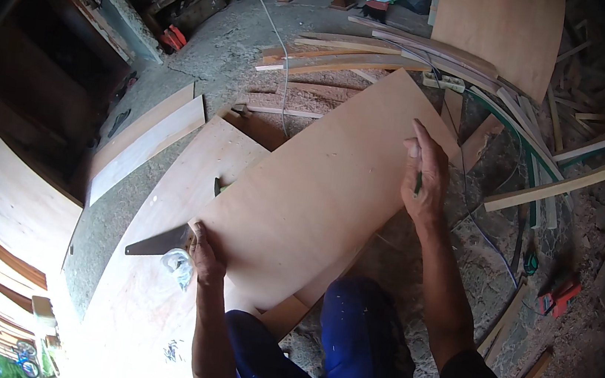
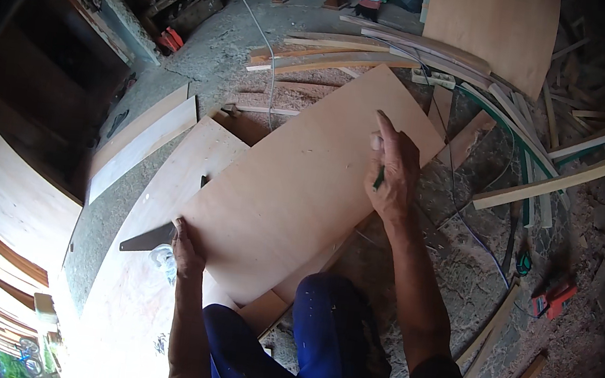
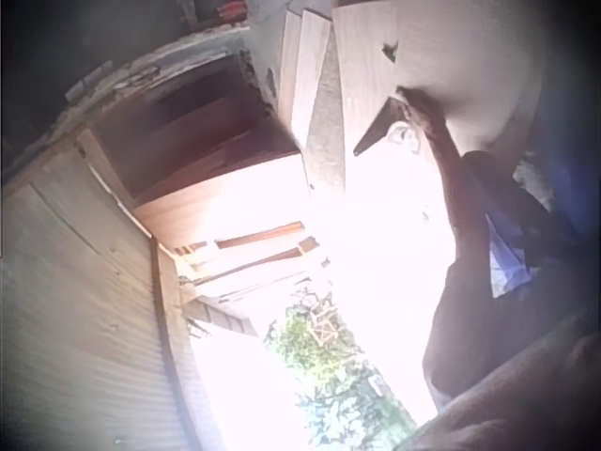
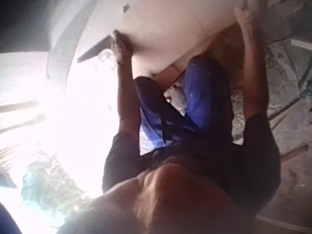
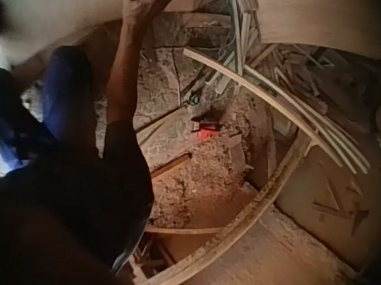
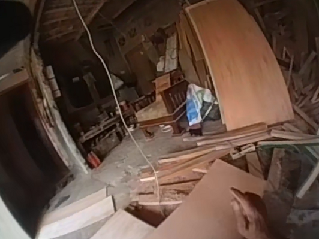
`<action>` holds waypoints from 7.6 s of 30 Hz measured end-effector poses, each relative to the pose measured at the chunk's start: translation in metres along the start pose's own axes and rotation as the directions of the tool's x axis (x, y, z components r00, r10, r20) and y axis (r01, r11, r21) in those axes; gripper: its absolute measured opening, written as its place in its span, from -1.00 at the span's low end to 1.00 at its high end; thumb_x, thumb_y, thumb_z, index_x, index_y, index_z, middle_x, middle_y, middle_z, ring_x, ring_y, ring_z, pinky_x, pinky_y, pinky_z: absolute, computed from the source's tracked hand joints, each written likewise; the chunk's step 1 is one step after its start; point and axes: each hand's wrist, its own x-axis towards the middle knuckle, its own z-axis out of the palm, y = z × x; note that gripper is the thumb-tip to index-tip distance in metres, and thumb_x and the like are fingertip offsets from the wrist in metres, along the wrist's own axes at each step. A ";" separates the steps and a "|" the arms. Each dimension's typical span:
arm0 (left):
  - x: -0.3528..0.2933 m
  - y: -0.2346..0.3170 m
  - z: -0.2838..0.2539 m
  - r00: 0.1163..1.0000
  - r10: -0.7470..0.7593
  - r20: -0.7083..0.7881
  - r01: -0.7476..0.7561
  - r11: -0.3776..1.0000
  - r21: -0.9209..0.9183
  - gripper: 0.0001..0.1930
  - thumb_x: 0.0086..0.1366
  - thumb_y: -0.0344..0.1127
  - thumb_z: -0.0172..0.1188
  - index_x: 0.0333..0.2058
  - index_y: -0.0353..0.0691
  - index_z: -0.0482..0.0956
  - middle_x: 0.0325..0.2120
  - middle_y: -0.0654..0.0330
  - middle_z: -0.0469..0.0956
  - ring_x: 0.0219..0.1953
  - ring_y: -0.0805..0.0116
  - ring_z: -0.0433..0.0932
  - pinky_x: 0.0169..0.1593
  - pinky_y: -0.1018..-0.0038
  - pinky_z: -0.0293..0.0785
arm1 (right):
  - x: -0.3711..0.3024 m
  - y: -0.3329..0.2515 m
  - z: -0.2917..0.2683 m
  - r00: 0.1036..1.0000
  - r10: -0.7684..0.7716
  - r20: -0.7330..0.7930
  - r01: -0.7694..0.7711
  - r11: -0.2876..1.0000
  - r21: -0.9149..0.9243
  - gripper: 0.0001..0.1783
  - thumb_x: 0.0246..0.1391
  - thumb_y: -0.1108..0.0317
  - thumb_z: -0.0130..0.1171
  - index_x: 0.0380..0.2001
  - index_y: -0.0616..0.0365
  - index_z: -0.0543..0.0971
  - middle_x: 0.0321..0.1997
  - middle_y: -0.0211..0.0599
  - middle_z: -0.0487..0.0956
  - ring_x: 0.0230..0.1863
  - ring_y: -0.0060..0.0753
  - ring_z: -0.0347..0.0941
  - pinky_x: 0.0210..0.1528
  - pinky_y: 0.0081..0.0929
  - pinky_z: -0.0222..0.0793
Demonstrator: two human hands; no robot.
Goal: The person hammers nails into a small wooden frame, then measures and marks a larger plywood board using a ruler and pencil. They cut the marked board with a hand saw and later hammer nails into the cut piece to join it with other wooden components.
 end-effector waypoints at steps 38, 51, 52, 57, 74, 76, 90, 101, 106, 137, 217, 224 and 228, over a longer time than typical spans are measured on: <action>-0.123 0.065 -0.105 0.937 -0.345 0.054 0.153 0.545 0.825 -0.58 0.38 -0.09 0.23 -0.07 -0.42 0.62 -0.38 0.17 0.66 -0.39 0.50 0.57 -0.28 0.47 0.51 | -0.066 0.039 -0.021 0.832 0.518 0.197 -0.456 0.438 0.774 -0.40 0.22 0.38 0.08 0.31 0.19 0.24 -0.01 -0.11 0.51 -0.05 -0.30 0.48 -0.03 -0.37 0.39; -0.207 0.107 -0.074 0.997 -0.007 0.077 -0.007 0.983 0.182 -0.88 0.36 -0.37 0.22 -0.22 -0.27 0.65 -0.34 0.30 0.65 -0.32 0.56 0.58 -0.22 0.55 0.51 | -0.151 -0.097 -0.030 0.490 0.262 0.832 -0.845 -0.092 0.527 -0.74 0.26 0.19 0.22 -0.07 0.04 0.51 -0.20 -0.42 0.55 -0.25 -0.52 0.49 -0.19 -0.47 0.42; -0.211 0.110 -0.073 0.997 0.021 0.079 -0.029 0.995 0.095 -0.89 0.35 -0.40 0.22 -0.21 -0.27 0.65 -0.31 0.27 0.67 -0.29 0.54 0.60 -0.20 0.55 0.52 | -0.148 -0.113 -0.024 0.561 0.314 0.766 -0.815 0.046 0.578 -0.75 0.22 0.13 0.26 -0.27 0.07 0.55 -0.38 -0.50 0.50 -0.37 -0.60 0.41 -0.34 -0.49 0.31; -0.232 0.115 -0.069 0.987 0.122 0.109 -0.109 0.987 -0.120 -0.83 0.32 -0.49 0.21 -0.13 -0.28 0.66 -0.23 0.18 0.70 -0.22 0.43 0.65 -0.06 0.44 0.56 | -0.142 -0.110 -0.025 0.706 0.207 0.678 -0.682 0.457 0.571 -0.64 0.16 0.08 0.30 -0.52 0.11 0.52 -0.56 -0.68 0.30 -0.46 -0.73 0.18 -0.41 -0.50 0.05; -0.230 0.110 -0.081 0.992 0.125 0.009 -0.125 0.990 0.070 -0.85 0.38 -0.38 0.26 -0.15 -0.29 0.70 -0.29 0.29 0.69 -0.28 0.61 0.55 -0.14 0.59 0.47 | -0.157 -0.148 -0.057 0.578 0.273 0.769 -0.816 0.206 0.540 -0.65 0.11 0.24 0.34 -0.10 0.19 0.56 -0.23 -0.53 0.54 -0.19 -0.63 0.44 -0.05 -0.50 0.36; -0.232 0.110 -0.079 0.991 0.137 -0.008 -0.135 0.985 0.110 -0.85 0.38 -0.38 0.26 -0.15 -0.29 0.70 -0.28 0.30 0.69 -0.28 0.62 0.55 -0.13 0.59 0.46 | -0.157 -0.143 -0.056 0.590 0.261 0.764 -0.806 0.251 0.536 -0.65 0.11 0.22 0.34 -0.11 0.18 0.56 -0.22 -0.53 0.54 -0.18 -0.63 0.44 -0.05 -0.50 0.35; -0.241 0.113 -0.064 0.972 0.235 -0.015 -0.224 0.943 0.247 -0.77 0.43 -0.26 0.23 -0.11 -0.31 0.68 -0.24 0.35 0.66 -0.21 0.64 0.49 -0.06 0.58 0.40 | -0.151 -0.134 -0.060 0.581 0.278 0.765 -0.810 0.285 0.512 -0.68 0.10 0.19 0.36 -0.25 0.19 0.55 -0.31 -0.54 0.49 -0.27 -0.67 0.40 -0.19 -0.55 0.34; -0.247 0.123 -0.059 0.980 0.199 -0.022 -0.179 0.918 0.355 -0.72 0.39 -0.16 0.30 -0.37 -0.28 0.62 -0.51 0.45 0.54 -0.45 0.67 0.36 -0.32 0.62 0.33 | -0.169 -0.125 -0.067 0.542 0.288 0.789 -0.840 0.175 0.513 -0.64 0.11 0.33 0.31 -0.03 0.21 0.56 -0.13 -0.42 0.59 -0.11 -0.57 0.50 -0.02 -0.49 0.39; -0.254 0.126 -0.054 0.981 0.194 -0.014 -0.182 0.941 0.285 -0.72 0.37 -0.16 0.33 -0.31 -0.31 0.67 -0.45 0.37 0.62 -0.37 0.64 0.47 -0.23 0.58 0.45 | -0.176 -0.123 -0.067 0.572 0.250 0.781 -0.815 0.064 0.576 -0.58 0.12 0.41 0.24 0.05 0.28 0.52 -0.07 -0.28 0.61 -0.04 -0.39 0.56 0.10 -0.36 0.43; -0.258 0.116 -0.053 0.926 0.375 -0.043 -0.315 0.829 0.463 -0.70 0.45 -0.17 0.21 -0.36 -0.28 0.68 -0.55 0.48 0.51 -0.44 0.68 0.30 -0.34 0.60 0.22 | -0.161 -0.132 -0.083 0.537 0.290 0.792 -0.815 0.418 0.400 -0.55 0.09 0.03 0.32 -0.26 0.27 0.64 -0.37 -0.42 0.60 -0.34 -0.63 0.45 -0.21 -0.47 0.38; -0.239 0.110 -0.057 0.994 0.107 -0.029 -0.090 0.931 0.353 -0.56 0.49 -0.03 0.13 -0.56 -0.14 0.53 -0.63 0.54 0.36 -0.56 0.73 0.17 -0.50 0.62 0.05 | -0.128 -0.066 -0.082 0.475 0.103 0.874 -0.581 0.783 0.223 -0.54 0.40 0.02 0.04 0.03 0.24 0.51 -0.13 -0.36 0.57 -0.07 -0.43 0.51 0.01 -0.35 0.41; -0.228 0.099 -0.107 0.977 0.050 -0.205 -0.002 0.974 0.227 -0.61 0.49 -0.02 0.11 -0.39 -0.18 0.66 -0.57 0.55 0.44 -0.53 0.76 0.23 -0.45 0.64 0.16 | -0.167 0.029 -0.117 0.447 0.724 0.526 -0.804 0.068 0.590 -0.54 0.34 0.05 0.16 0.14 0.11 0.46 -0.07 -0.39 0.55 -0.08 -0.45 0.50 -0.06 -0.40 0.44; -0.223 0.110 -0.116 0.940 0.164 -0.298 -0.122 0.980 0.156 -0.62 0.50 -0.03 0.11 -0.45 -0.13 0.61 -0.60 0.55 0.40 -0.58 0.72 0.22 -0.50 0.64 0.15 | -0.235 0.148 -0.165 0.446 0.777 0.444 -0.829 0.171 0.533 -0.47 0.39 -0.04 0.00 0.19 0.15 0.43 0.02 -0.28 0.58 -0.08 -0.39 0.56 -0.09 -0.30 0.51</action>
